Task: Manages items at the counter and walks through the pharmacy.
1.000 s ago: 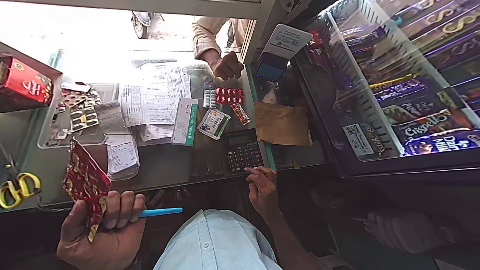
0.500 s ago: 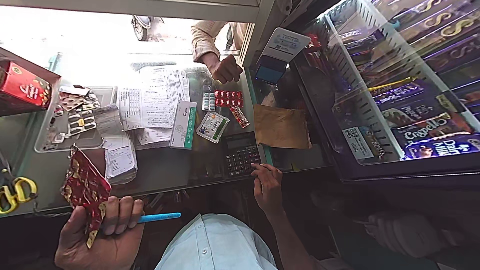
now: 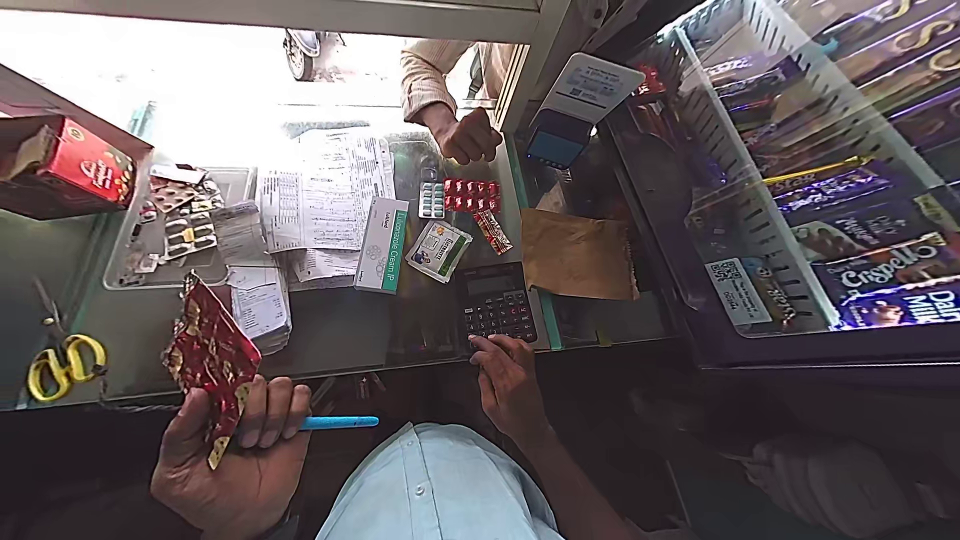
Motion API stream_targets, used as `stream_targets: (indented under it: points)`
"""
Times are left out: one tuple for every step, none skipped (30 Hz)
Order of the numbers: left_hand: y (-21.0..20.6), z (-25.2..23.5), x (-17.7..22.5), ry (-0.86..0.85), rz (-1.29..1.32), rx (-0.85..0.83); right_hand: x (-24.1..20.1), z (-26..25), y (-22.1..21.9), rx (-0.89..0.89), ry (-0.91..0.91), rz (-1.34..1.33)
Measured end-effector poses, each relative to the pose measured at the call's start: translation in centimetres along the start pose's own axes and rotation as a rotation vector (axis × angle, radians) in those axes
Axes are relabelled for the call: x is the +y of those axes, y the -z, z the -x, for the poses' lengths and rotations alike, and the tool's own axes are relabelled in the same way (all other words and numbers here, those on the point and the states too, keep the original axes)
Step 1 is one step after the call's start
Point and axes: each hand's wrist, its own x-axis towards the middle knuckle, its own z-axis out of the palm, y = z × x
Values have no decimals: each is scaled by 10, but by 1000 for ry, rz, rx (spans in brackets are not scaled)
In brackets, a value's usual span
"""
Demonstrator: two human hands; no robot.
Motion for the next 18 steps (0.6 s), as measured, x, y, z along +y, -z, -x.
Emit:
stream_targets:
  points:
    - [-1, 1, 1, -2, -3, 4, -1, -2, -2, -5, -8, 21]
    - [-1, 1, 2, -5, -6, 9, -3, -5, -3, -1, -17, 35]
    - [0, 2, 2, -9, -7, 14, -5, -8, -2, 6, -23, 37]
    - [0, 2, 3, -10, -8, 17, -6, -11, 0, 3, -32, 38]
    - [1, 2, 4, -6, -7, 18, -6, -13, 1, -17, -38, 45]
    - [2, 2, 4, -1, -4, 19, -5, -14, 1, -37, -44, 52]
    - [3, 3, 5, 3, -1, 19, -4, -13, 2, -40, -45, 44]
    - [4, 3, 6, 7, 2, 18, -2, -12, 6, -15, -48, 24]
    - [4, 4, 6, 8, 3, 17, -1, -9, 10, 40, -57, 6]
    - [5, 4, 7, 11, 4, 12, 2, -6, 14, 105, -77, 5]
    - [5, 4, 7, 12, 8, 8, 5, -2, 17, 156, -108, 21]
    - [6, 3, 7, 11, 17, 8, 9, 2, 19, 184, -147, 45]
    - [7, 3, 7, 11, 22, 9, 13, 6, 20, 188, -183, 68]
    - [8, 3, 6, 16, 26, 10, 15, 9, 20, 173, -208, 88]
    - [7, 2, 5, 25, 29, 9, 16, 10, 21, 172, -210, 81]
    - [7, 0, 3, 33, 33, 7, 17, 10, 23, 196, -195, 56]
    - [6, 0, 2, 41, 38, 2, 15, 9, 26, 225, -180, 31]
    - [4, -1, 1, 46, 40, -6, 14, 7, 28, 261, -168, 9]
